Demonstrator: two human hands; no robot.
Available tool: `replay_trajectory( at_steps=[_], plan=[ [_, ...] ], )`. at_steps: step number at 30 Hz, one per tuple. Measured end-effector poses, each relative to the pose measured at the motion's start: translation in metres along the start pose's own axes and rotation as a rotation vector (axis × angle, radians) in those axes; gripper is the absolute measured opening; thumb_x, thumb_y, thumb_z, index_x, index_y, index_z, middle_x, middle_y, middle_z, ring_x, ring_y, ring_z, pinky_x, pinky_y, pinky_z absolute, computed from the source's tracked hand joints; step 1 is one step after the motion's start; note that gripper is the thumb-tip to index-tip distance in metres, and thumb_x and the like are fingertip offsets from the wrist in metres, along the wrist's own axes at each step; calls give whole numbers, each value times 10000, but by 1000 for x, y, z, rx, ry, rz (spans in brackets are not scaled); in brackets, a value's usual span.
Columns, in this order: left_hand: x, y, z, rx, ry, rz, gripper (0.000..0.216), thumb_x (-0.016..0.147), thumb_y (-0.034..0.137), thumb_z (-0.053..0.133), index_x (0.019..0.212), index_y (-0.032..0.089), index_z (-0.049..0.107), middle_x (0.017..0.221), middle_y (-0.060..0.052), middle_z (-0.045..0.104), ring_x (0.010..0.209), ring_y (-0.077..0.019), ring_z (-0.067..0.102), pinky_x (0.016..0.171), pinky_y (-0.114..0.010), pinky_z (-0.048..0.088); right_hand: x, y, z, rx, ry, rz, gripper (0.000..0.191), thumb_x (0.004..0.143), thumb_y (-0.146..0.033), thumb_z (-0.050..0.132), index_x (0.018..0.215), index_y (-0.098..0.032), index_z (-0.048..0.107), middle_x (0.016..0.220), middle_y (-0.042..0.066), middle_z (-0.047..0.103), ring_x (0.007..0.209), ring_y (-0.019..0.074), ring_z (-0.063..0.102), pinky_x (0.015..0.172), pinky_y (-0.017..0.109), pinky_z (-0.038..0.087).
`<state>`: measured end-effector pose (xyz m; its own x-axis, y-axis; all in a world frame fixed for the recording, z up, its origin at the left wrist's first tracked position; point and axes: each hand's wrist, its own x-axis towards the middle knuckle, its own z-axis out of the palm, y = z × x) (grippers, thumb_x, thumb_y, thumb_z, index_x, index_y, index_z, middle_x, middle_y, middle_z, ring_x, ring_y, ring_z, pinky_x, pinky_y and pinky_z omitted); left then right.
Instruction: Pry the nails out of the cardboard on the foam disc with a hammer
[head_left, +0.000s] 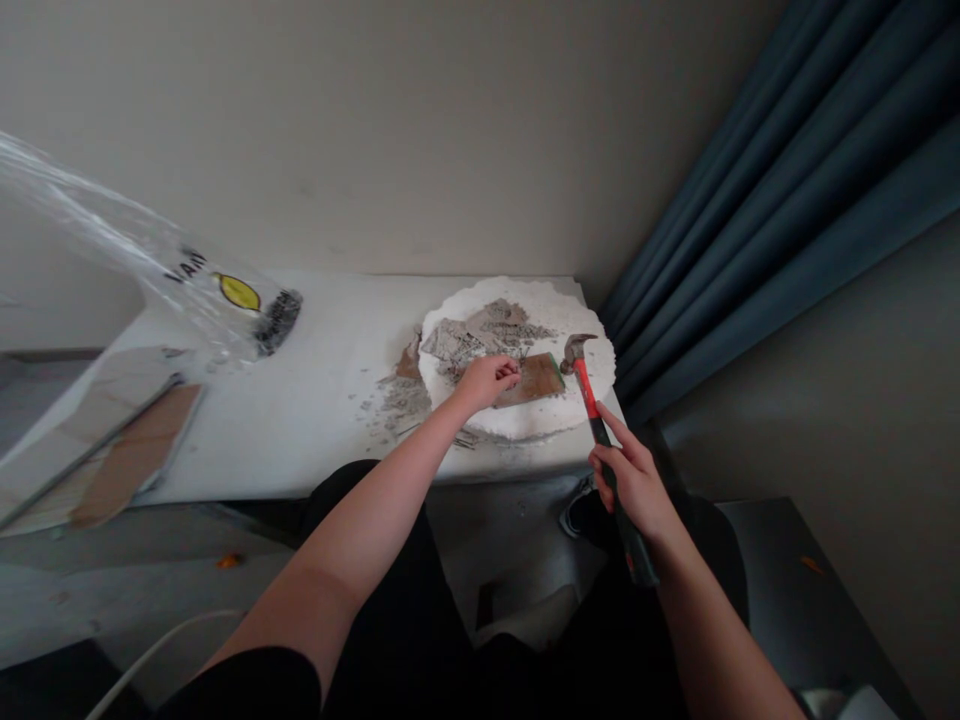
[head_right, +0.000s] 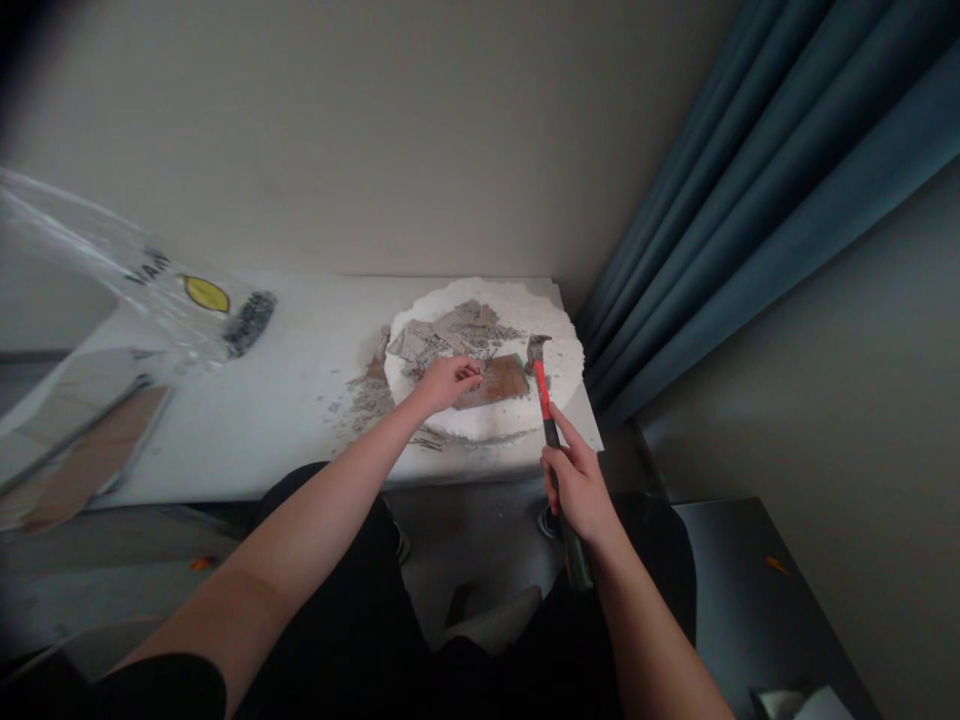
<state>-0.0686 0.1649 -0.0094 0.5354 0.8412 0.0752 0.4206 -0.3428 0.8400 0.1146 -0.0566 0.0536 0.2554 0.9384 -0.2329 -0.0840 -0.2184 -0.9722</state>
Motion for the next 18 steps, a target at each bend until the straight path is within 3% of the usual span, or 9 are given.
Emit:
replay_trajectory(
  at_steps=[6,11,18],
  plan=[
    [-3,-2,7,106,71,56,385,820,279,694,1182,201,591,875,-29,757,804,-187,698,796,-330,513,-12,-3,11,41,-113,-48,700,939,-329,576,1605,-314,359,649,-82,549,342,63,407,314,171,318],
    [-5,-4,12,72,95,35,438,801,261,682,1204,199,523,838,-26,749,739,-183,689,722,-311,492,-19,2,23,46,-222,-2,665,957,-342,572,1593,-310,383,655,-83,531,343,60,410,312,165,310],
    [-6,-6,11,40,129,14,426,775,263,683,1164,207,520,766,6,710,711,-177,669,690,-296,464,-15,3,22,41,-239,-23,671,960,-305,560,1602,-305,364,609,-89,515,332,65,391,312,165,301]
  ],
)
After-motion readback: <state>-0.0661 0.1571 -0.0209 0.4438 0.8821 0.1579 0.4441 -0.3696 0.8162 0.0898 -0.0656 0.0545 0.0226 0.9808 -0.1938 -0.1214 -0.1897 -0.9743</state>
